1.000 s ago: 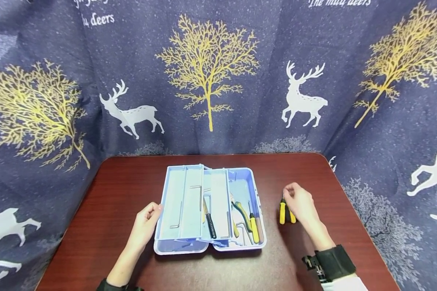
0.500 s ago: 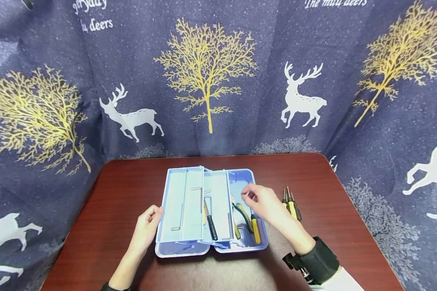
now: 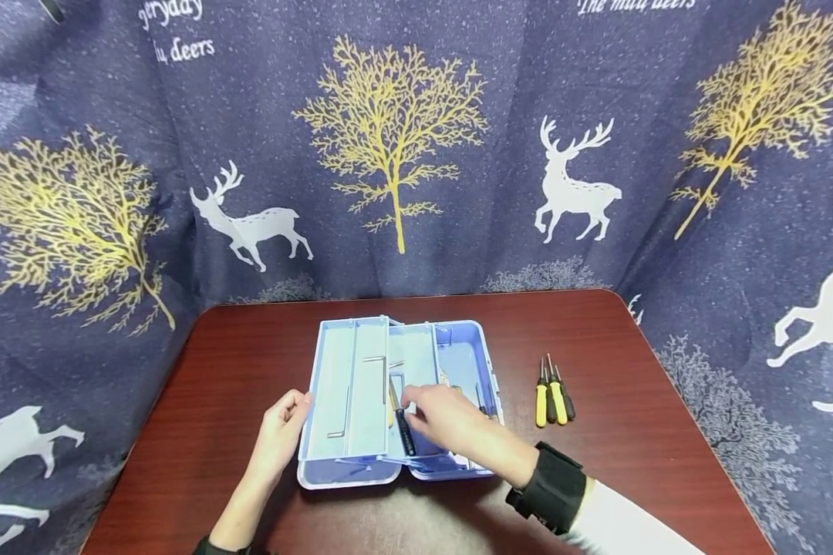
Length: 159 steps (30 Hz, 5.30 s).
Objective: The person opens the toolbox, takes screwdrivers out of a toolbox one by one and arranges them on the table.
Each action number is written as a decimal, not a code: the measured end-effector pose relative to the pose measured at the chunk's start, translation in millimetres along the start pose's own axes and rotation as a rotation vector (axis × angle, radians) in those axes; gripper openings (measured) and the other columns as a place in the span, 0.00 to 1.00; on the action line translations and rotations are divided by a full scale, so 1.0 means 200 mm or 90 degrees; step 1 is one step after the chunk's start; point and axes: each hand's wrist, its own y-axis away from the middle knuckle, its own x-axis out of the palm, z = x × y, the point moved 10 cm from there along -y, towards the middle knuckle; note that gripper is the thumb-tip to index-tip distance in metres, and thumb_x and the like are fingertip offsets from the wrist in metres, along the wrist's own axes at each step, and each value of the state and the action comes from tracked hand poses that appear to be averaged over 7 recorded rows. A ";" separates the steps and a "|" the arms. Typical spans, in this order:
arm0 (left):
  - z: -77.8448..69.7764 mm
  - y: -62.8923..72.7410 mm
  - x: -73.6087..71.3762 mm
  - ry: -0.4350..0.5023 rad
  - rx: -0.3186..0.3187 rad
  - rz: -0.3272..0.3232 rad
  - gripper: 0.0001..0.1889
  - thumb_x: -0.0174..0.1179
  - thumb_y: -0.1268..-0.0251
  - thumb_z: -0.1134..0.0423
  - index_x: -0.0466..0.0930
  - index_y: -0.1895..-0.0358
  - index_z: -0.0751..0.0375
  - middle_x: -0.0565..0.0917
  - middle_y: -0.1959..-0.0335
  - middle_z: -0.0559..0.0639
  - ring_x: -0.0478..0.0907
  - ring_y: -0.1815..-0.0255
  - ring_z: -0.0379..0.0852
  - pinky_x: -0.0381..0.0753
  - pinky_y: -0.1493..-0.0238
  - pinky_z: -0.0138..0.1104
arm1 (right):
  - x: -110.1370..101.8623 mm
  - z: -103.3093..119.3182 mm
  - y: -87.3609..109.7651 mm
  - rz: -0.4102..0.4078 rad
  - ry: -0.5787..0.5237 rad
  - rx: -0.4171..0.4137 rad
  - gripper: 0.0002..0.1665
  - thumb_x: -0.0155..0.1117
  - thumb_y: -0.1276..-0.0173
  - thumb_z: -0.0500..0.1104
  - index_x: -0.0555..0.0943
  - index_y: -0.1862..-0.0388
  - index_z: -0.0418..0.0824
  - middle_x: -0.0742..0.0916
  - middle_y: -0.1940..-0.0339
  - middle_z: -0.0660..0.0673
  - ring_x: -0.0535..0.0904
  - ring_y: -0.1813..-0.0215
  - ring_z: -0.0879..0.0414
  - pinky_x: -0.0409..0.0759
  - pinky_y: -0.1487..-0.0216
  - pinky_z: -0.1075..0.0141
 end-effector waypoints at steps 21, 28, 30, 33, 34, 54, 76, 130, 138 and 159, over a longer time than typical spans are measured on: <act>0.01 0.01 0.00 0.005 0.009 -0.001 0.15 0.56 0.22 0.69 0.72 0.73 0.65 0.60 0.85 0.40 0.59 0.82 0.33 0.61 0.78 0.30 | 0.15 0.06 -0.06 0.073 0.067 -0.093 0.11 0.72 0.32 0.38 0.76 0.69 0.45 0.78 0.76 0.52 0.72 0.70 0.62 0.76 0.66 0.67; 0.01 0.01 0.02 0.011 0.015 0.004 0.15 0.55 0.21 0.70 0.72 0.73 0.66 0.60 0.85 0.39 0.59 0.82 0.32 0.62 0.79 0.31 | 0.13 0.06 -0.06 0.060 0.051 -0.089 0.09 0.71 0.32 0.36 0.79 0.69 0.45 0.81 0.76 0.54 0.74 0.70 0.64 0.76 0.65 0.69; 0.00 0.01 0.02 0.004 0.018 0.004 0.15 0.54 0.21 0.70 0.71 0.73 0.66 0.59 0.84 0.39 0.59 0.82 0.32 0.61 0.79 0.31 | 0.13 0.05 -0.06 0.049 0.038 -0.088 0.08 0.70 0.31 0.37 0.81 0.69 0.45 0.82 0.75 0.55 0.75 0.70 0.66 0.77 0.64 0.69; 0.01 0.01 0.01 0.017 0.014 -0.002 0.15 0.56 0.22 0.69 0.72 0.73 0.64 0.60 0.85 0.39 0.58 0.82 0.32 0.61 0.79 0.30 | 0.12 0.04 -0.06 0.035 0.018 -0.077 0.07 0.69 0.29 0.38 0.82 0.68 0.46 0.83 0.73 0.57 0.74 0.69 0.67 0.77 0.64 0.71; 0.01 0.01 0.00 0.024 0.015 -0.003 0.15 0.57 0.22 0.69 0.72 0.73 0.64 0.60 0.85 0.40 0.58 0.82 0.33 0.61 0.79 0.30 | 0.12 0.03 -0.06 0.029 0.011 -0.073 0.06 0.70 0.29 0.38 0.82 0.67 0.46 0.83 0.73 0.57 0.74 0.69 0.67 0.77 0.63 0.71; 0.01 0.00 0.01 -0.013 0.014 -0.002 0.14 0.55 0.22 0.70 0.73 0.72 0.66 0.59 0.84 0.40 0.58 0.82 0.32 0.60 0.80 0.31 | -0.14 -0.14 0.16 -0.082 -0.083 0.063 0.08 0.65 0.27 0.32 0.79 0.54 0.43 0.84 0.67 0.55 0.76 0.67 0.67 0.78 0.65 0.68; -0.24 0.06 -0.03 -0.010 0.048 -0.023 0.15 0.56 0.25 0.74 0.71 0.75 0.65 0.60 0.83 0.42 0.56 0.82 0.30 0.55 0.79 0.27 | -0.48 -0.67 0.63 -0.257 0.026 0.240 0.27 0.69 0.34 0.28 0.71 0.39 0.33 0.84 0.72 0.49 0.78 0.74 0.64 0.76 0.74 0.64; -0.14 0.04 -0.02 0.002 0.038 -0.020 0.15 0.56 0.24 0.73 0.72 0.74 0.65 0.60 0.84 0.42 0.56 0.82 0.32 0.57 0.79 0.28 | -0.18 -1.38 0.91 -0.111 -0.084 0.471 0.18 0.63 0.25 0.38 0.77 0.46 0.25 0.89 0.67 0.39 0.81 0.72 0.55 0.77 0.70 0.61; -0.23 0.05 -0.02 0.007 0.062 -0.015 0.15 0.56 0.25 0.74 0.71 0.75 0.65 0.60 0.84 0.42 0.56 0.82 0.31 0.57 0.79 0.29 | -0.18 -1.38 0.90 -0.115 -0.088 0.468 0.17 0.63 0.26 0.38 0.77 0.47 0.24 0.88 0.66 0.37 0.81 0.72 0.55 0.77 0.71 0.61; -0.11 0.01 -0.02 -0.011 0.033 -0.028 0.14 0.56 0.24 0.72 0.72 0.74 0.64 0.59 0.84 0.42 0.55 0.82 0.31 0.55 0.78 0.27 | -0.42 -1.03 0.65 -0.242 0.039 0.264 0.08 0.67 0.29 0.35 0.84 0.53 0.35 0.88 0.66 0.46 0.79 0.67 0.59 0.78 0.66 0.62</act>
